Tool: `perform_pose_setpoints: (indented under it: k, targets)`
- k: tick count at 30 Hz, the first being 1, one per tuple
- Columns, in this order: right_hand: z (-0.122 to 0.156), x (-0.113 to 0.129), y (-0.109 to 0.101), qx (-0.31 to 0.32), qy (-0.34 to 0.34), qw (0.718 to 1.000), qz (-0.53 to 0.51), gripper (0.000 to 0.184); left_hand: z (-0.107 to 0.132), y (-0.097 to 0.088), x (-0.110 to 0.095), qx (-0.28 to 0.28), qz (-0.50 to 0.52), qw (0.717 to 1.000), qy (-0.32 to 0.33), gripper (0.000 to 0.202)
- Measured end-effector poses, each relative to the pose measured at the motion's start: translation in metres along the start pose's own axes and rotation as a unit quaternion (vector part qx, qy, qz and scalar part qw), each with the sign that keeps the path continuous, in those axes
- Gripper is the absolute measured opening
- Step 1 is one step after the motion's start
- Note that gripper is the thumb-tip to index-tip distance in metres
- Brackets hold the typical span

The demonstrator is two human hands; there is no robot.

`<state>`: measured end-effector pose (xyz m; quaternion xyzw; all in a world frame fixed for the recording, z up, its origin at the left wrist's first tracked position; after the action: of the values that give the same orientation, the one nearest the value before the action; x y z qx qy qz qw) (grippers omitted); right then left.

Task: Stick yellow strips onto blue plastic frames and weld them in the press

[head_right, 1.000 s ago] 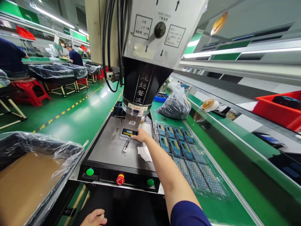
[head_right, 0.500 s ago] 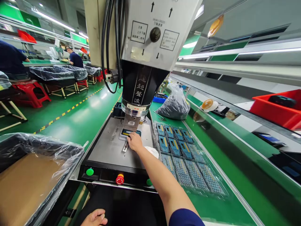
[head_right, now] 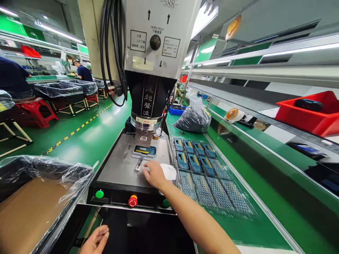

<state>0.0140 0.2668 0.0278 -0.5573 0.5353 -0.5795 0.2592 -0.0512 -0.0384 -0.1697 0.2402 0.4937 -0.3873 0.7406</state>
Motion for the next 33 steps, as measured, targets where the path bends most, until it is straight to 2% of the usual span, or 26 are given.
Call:
perform_pose_setpoints:
  k: [2, 4, 6, 9, 12, 15, 20, 24, 28, 31, 33]
  targets:
    - [0.029, 0.003, -0.009, 0.039, -0.028, 0.999, 0.000, 0.019, 0.008, -0.012, -0.032, -0.074, -0.109, 0.987, 0.093, 0.049]
    - [0.056, 0.003, -0.020, 0.082, -0.039, 0.996, 0.006, 0.029, 0.013, -0.017, -0.064, -0.121, -0.219, 0.954, 0.168, 0.046]
    - [0.079, 0.001, -0.028, 0.128, -0.036, 0.991, 0.020, 0.044, 0.014, -0.016, -0.089, -0.134, -0.273, 0.931, 0.201, 0.050]
    - [0.103, -0.008, -0.035, 0.180, -0.020, 0.982, 0.050, 0.066, 0.009, -0.007, -0.105, -0.122, -0.296, 0.922, 0.218, 0.056]
    - [0.116, -0.019, -0.032, 0.206, -0.020, 0.975, 0.084, 0.079, 0.000, 0.002, -0.104, -0.111, -0.364, 0.895, 0.234, 0.058]
    - [0.118, -0.029, -0.025, 0.212, -0.024, 0.970, 0.116, 0.082, -0.008, 0.005, -0.098, -0.106, -0.448, 0.860, 0.222, 0.064]
    - [0.118, -0.034, -0.019, 0.206, -0.027, 0.968, 0.139, 0.080, -0.008, 0.004, -0.097, -0.109, -0.495, 0.835, 0.212, 0.069]
    - [0.119, -0.026, -0.024, 0.192, -0.036, 0.971, 0.136, 0.074, 0.000, 0.002, -0.103, -0.124, -0.469, 0.844, 0.230, 0.066]
    - [0.116, -0.013, -0.029, 0.143, -0.062, 0.981, 0.115, 0.049, 0.006, -0.003, -0.098, -0.145, -0.418, 0.857, 0.265, 0.052]
    - [0.110, -0.005, -0.026, 0.087, -0.093, 0.987, 0.101, 0.028, 0.004, -0.002, -0.077, -0.100, -0.397, 0.873, 0.266, 0.037]
    - [0.106, -0.003, -0.022, 0.044, -0.108, 0.989, 0.092, 0.018, 0.001, 0.003, -0.054, -0.035, -0.408, 0.885, 0.222, 0.032]
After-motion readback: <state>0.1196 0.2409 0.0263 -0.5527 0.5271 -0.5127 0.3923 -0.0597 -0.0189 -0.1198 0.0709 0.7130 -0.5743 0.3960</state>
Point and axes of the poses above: each hand's wrist, its own z-axis away from the middle knuckle, its own y-axis out of the palm, x = y × z, the point moved 1 cm from there along -z, towards the middle knuckle, and after that the axes turned 14 degrees about x, right-handed, at the moved point
